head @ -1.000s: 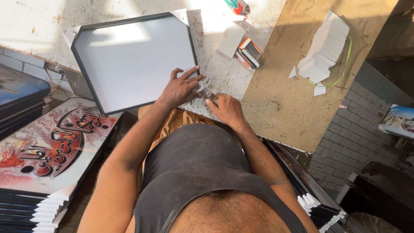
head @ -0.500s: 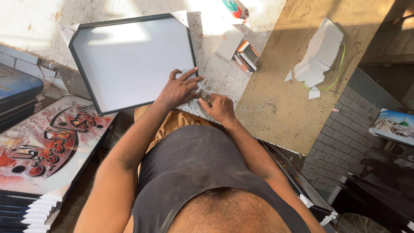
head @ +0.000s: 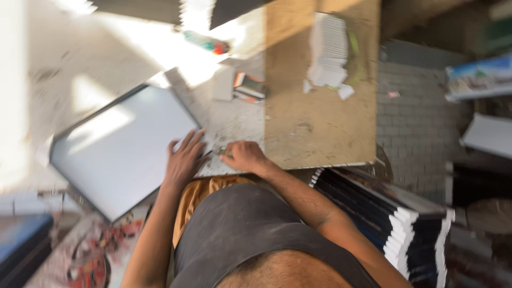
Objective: The person repeatedly trims the edges of rectangular picture frames using a utility knife. They place each frame on a workbench, cut along the edges, and stack the finished frames. The person handles multiple frames one at a time, occasionally picking up new frames from a nearby stack.
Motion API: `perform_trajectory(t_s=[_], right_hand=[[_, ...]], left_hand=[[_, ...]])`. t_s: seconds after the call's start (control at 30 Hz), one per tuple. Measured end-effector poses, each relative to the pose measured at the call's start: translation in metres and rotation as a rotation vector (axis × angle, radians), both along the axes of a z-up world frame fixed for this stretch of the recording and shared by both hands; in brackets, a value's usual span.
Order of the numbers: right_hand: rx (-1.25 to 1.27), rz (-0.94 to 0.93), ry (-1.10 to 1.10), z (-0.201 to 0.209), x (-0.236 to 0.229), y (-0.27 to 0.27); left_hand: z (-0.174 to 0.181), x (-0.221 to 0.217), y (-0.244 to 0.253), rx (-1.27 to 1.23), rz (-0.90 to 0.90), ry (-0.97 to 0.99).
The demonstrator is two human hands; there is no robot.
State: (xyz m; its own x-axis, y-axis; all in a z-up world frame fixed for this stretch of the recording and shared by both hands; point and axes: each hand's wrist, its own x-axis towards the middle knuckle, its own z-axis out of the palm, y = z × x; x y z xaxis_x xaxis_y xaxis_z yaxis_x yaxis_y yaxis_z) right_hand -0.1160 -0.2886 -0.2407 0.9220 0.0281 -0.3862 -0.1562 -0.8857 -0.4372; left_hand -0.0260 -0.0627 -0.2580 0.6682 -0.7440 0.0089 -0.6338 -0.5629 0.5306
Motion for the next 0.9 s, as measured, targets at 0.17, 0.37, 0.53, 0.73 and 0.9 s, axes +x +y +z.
perform_trajectory(t_s=[0.17, 0.37, 0.53, 0.73, 0.9], right_hand=[[-0.091, -0.050, 0.217, 0.003, -0.022, -0.020], [-0.180, 0.029, 0.271, 0.030, -0.006, -0.025], [-0.189, -0.097, -0.254, 0.043, 0.049, -0.036], [-0.322, 0.100, -0.578, 0.021, 0.134, -0.056], [-0.227, 0.173, -0.307, -0.011, 0.164, -0.082]], left_hand=[[-0.014, -0.036, 0.087, 0.033, 0.194, 0.011], [-0.006, -0.063, 0.192, 0.722, 0.331, -0.418], [0.021, -0.074, 0.226, 0.442, 0.468, -0.434], [0.143, -0.052, 0.239, 0.159, 0.422, -0.401], [0.258, -0.053, 0.211, -0.027, 0.281, -0.230]])
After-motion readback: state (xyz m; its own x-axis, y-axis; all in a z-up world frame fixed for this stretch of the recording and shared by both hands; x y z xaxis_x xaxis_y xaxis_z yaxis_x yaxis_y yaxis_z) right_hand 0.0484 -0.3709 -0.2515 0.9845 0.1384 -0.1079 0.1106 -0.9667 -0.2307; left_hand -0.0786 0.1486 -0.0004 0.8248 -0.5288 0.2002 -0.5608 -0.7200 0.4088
